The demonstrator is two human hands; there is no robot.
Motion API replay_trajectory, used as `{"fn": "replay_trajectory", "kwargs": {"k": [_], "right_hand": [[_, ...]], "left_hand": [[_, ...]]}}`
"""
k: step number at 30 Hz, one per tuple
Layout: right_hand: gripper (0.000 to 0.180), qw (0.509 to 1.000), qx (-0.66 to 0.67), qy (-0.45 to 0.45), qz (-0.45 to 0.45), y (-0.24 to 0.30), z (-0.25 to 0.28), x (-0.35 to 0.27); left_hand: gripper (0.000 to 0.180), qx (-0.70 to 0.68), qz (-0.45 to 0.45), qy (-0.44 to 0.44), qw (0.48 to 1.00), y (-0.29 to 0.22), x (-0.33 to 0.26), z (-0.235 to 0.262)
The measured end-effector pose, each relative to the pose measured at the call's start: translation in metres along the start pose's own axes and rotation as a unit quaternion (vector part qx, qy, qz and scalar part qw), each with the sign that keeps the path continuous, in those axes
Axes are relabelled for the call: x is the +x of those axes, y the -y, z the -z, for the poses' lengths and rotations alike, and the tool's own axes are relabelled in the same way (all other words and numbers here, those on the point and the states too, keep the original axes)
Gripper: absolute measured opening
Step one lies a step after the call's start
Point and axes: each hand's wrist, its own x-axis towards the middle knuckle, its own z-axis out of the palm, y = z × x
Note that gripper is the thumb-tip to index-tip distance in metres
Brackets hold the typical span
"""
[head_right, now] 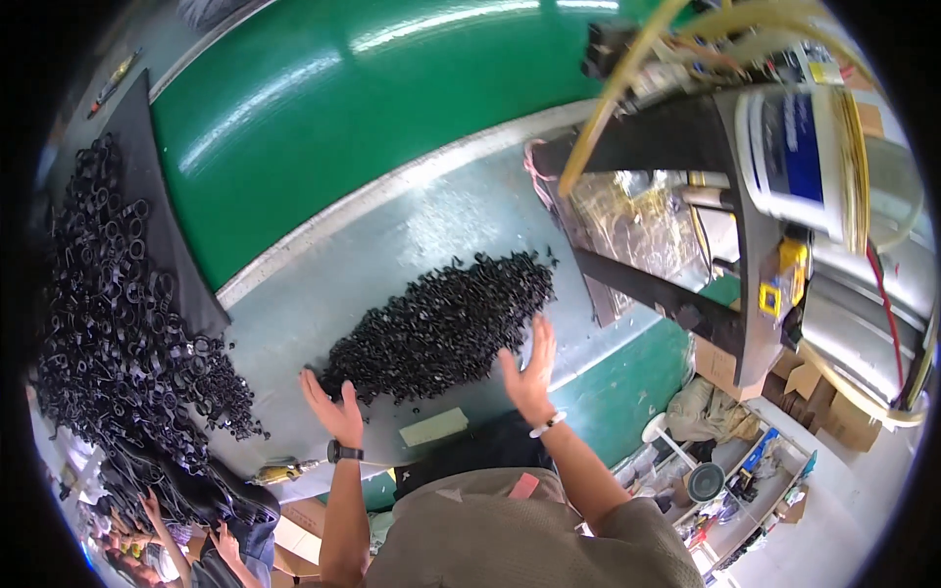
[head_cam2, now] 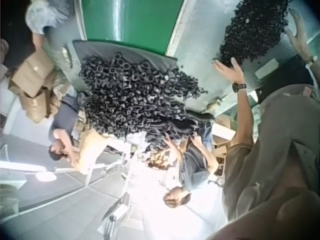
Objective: Assemble plastic components and clips onto bicycle seats using a pneumatic screwdriver.
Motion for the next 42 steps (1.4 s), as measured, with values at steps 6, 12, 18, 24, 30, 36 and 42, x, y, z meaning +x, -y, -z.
{"fn": "replay_trajectory", "kwargs": {"k": [6,12,18,24,30,36,42], "right_hand": [[0.09,1.0,0.029,0.001,0.007,-0.019,-0.043,-0.03],[0.099,0.997,0.021,-0.033,0.064,0.014,-0.067,-0.021],[0.093,0.99,-0.04,-0.108,0.082,-0.008,-0.071,-0.009],[0.08,0.993,-0.024,-0.056,0.1,-0.004,-0.082,-0.002],[0.073,0.986,-0.076,-0.081,0.124,-0.023,-0.06,0.04],[0.065,0.977,-0.104,-0.103,0.153,-0.039,-0.042,0.077],[0.055,0.985,-0.06,-0.149,0.07,-0.05,-0.001,0.04]], "left_hand": [[0.069,0.032,-0.098,-0.041,0.994,-0.023,0.0,-0.031],[0.062,0.07,-0.092,-0.109,0.987,-0.047,-0.006,-0.05],[0.061,0.052,-0.096,-0.093,0.99,-0.083,-0.009,-0.071],[0.059,0.061,-0.125,-0.109,0.984,-0.094,-0.004,-0.083],[0.061,0.034,-0.169,-0.108,0.979,-0.135,0.01,-0.113],[0.062,-0.001,-0.204,-0.068,0.977,-0.178,0.028,-0.13],[0.064,-0.018,-0.194,-0.057,0.979,-0.111,0.048,-0.069]]}}
